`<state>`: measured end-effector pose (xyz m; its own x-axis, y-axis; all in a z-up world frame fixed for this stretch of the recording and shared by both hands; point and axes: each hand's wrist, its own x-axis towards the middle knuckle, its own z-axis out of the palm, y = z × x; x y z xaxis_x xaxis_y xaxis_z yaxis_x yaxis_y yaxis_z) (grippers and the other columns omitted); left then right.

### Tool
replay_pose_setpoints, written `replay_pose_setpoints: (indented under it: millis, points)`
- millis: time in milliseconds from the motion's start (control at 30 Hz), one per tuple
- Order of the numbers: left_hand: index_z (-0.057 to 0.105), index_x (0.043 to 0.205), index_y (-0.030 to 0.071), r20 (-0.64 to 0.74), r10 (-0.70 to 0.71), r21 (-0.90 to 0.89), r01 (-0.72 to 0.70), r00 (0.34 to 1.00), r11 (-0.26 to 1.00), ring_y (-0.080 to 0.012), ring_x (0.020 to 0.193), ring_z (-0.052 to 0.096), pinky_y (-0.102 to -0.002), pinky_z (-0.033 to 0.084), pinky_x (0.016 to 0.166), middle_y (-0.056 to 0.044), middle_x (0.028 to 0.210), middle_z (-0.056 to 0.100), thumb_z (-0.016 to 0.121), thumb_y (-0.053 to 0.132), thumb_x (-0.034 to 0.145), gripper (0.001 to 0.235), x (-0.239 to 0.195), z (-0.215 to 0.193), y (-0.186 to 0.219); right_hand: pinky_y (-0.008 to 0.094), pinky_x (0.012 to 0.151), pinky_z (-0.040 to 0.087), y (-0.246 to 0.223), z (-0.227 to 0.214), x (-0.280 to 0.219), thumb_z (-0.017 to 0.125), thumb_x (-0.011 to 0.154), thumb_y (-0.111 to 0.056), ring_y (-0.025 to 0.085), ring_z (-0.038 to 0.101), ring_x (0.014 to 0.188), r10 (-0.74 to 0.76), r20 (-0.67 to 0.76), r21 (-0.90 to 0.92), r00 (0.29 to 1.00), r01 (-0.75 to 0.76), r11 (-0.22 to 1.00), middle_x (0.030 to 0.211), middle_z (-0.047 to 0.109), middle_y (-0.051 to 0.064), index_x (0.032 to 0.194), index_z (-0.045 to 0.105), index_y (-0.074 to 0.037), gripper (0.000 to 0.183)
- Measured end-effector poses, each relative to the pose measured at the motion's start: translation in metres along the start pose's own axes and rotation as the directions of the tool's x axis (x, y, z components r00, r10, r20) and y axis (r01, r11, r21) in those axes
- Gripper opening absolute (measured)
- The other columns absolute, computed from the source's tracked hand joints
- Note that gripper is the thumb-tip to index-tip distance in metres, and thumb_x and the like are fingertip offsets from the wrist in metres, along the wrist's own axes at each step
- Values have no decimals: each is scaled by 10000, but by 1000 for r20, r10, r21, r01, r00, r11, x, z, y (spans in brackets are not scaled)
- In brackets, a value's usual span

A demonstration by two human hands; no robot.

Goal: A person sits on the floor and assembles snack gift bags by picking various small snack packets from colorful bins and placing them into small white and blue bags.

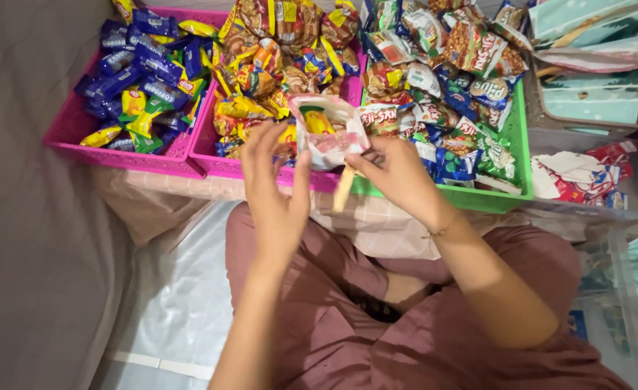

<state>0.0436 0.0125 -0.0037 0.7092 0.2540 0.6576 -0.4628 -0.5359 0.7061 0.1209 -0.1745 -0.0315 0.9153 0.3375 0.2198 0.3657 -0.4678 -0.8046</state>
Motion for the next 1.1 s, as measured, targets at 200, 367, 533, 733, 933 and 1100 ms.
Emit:
replay_pose_setpoints:
  millis: [200, 367, 533, 733, 933, 1100]
  points:
    - [716, 1107, 102, 228, -512, -98, 543, 828, 834, -335, 970, 729, -445, 594, 786, -166, 991, 726, 465, 426, 1084, 410, -55, 32, -34, 288, 667, 585, 22, 17, -12, 719, 972, -189, 123, 711, 727, 100, -30, 199, 995, -92, 976, 797, 767, 89, 975, 761, -40, 154]
    - [778, 1133, 102, 351, -522, -221, 610, 777, 761, -213, 1055, 694, -413, 568, 925, -122, 1060, 780, 442, 366, 1108, 428, -49, 46, -36, 254, 647, 610, 21, 24, -19, 662, 1018, -250, 123, 698, 734, 210, 12, 337, 978, -202, 920, 830, 756, 90, 1043, 769, -20, 254]
    - [800, 1097, 152, 176, -373, -178, 402, 911, 898, -194, 995, 757, -358, 589, 909, -80, 976, 807, 723, 125, 960, 159, -41, 46, -14, 201, 557, 560, 15, 34, -14, 698, 1000, -208, 71, 645, 599, 161, -71, 421, 984, -117, 900, 701, 727, 38, 919, 763, -72, 171]
    - [740, 1190, 61, 595, -658, -461, 867, 461, 191, -160, 1011, 668, -308, 467, 996, -42, 1077, 737, 537, 497, 981, 524, -41, 51, -33, 221, 582, 601, 19, 40, -27, 670, 1014, -230, 99, 665, 621, 249, -34, 522, 968, -195, 830, 714, 716, 40, 941, 750, -67, 196]
    - [715, 1045, -20, 592, -613, -563, 813, 523, 150, -169, 659, 725, -278, 597, 578, -147, 878, 762, 625, 233, 1027, 269, -17, 61, -18, 230, 563, 571, 17, 39, -48, 650, 1012, -190, 102, 636, 604, 201, -37, 485, 979, -158, 860, 701, 680, 38, 924, 736, -76, 168]
    - [675, 1185, 44, 644, -613, -518, 850, 459, 92, -303, 1295, 630, -447, 408, 1102, -154, 1303, 704, 537, 340, 1075, 345, -12, 76, -55, 245, 595, 513, -17, 29, -76, 670, 979, -152, 91, 583, 649, 234, -23, 376, 972, -208, 903, 687, 663, -13, 861, 748, -113, 146]
